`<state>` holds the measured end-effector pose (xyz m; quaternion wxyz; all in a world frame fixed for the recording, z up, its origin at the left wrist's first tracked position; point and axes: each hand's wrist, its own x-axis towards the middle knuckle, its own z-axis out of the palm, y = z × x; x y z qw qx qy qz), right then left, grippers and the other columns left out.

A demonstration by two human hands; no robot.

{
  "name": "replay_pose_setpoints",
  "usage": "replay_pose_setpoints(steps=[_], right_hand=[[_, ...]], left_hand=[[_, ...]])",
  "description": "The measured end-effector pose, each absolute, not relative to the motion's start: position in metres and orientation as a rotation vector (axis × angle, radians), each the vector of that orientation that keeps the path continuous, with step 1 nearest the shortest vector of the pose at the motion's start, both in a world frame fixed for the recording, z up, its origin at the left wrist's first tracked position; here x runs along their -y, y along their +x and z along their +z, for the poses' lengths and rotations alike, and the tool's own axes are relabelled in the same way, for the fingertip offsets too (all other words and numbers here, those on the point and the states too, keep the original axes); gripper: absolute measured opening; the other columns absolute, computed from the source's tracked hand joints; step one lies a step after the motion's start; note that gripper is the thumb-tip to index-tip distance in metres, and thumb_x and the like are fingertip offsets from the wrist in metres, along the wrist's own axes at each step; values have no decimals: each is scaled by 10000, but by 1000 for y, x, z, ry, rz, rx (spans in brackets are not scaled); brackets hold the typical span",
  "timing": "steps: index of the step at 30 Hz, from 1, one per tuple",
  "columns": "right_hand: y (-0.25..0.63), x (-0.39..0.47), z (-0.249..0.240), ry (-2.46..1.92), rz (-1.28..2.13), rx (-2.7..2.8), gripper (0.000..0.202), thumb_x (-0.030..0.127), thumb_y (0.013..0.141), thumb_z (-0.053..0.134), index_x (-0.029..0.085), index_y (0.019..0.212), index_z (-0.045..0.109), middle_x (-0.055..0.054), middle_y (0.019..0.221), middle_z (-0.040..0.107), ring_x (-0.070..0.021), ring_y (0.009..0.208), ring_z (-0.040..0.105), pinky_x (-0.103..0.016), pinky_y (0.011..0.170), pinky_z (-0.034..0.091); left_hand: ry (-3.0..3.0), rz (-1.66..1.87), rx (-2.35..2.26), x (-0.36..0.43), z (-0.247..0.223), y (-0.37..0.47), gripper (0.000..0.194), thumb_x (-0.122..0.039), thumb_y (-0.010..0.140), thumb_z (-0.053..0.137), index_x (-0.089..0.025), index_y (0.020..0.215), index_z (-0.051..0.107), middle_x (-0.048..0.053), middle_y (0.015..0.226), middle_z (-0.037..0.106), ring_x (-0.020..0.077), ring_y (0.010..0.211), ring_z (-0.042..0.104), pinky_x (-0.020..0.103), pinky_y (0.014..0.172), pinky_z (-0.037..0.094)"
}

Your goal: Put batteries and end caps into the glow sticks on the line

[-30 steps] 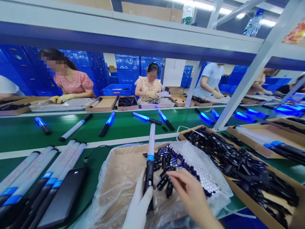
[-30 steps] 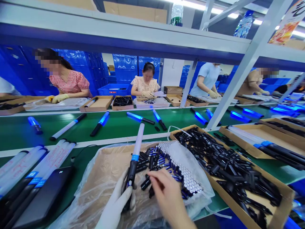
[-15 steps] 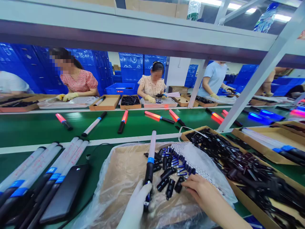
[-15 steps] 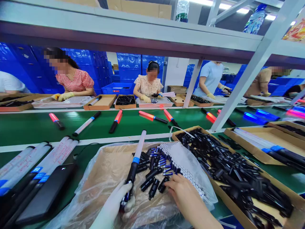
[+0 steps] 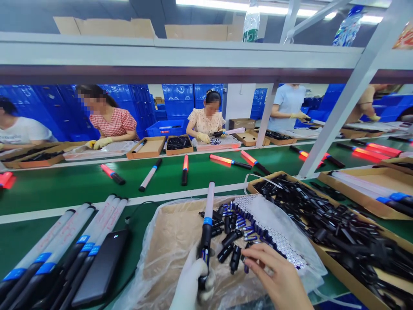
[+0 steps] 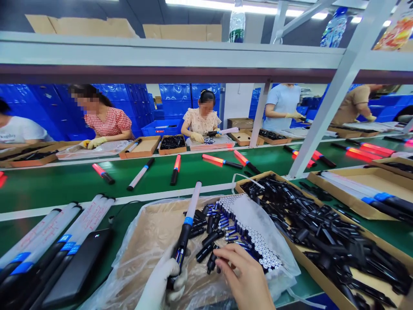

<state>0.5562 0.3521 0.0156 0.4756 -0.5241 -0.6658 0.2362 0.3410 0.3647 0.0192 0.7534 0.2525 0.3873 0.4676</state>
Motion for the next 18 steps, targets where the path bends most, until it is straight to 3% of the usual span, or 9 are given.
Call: replay_pose_setpoints(steps=[6, 12, 18], right_hand=[[545, -358, 25, -1262, 556, 1496, 210, 418, 861, 643, 245, 890, 758, -46, 931, 685, -136, 836, 665, -162, 722, 537], [494, -380, 32, -1132, 680, 1558, 227, 375, 871, 628, 192, 875, 762, -60, 870, 696, -138, 750, 670, -181, 620, 540], [474, -383, 22, -953, 334, 1718, 265, 298, 949, 513, 180, 966, 749, -67, 904, 684, -131, 827, 671, -210, 781, 557]], left_hand=[[582, 1056, -848, -363, 22, 345, 306, -353, 918, 555, -128, 1123, 572, 47, 939, 614, 97, 714, 587, 231, 594, 521], [586, 1034, -889, -367, 17, 346, 343, -425, 917, 540, -126, 1078, 586, 38, 858, 621, 97, 665, 581, 228, 556, 506], [581, 1039, -918, -367, 12, 346, 308, -406, 922, 539, -114, 1002, 596, 6, 762, 595, 65, 574, 536, 188, 497, 463]])
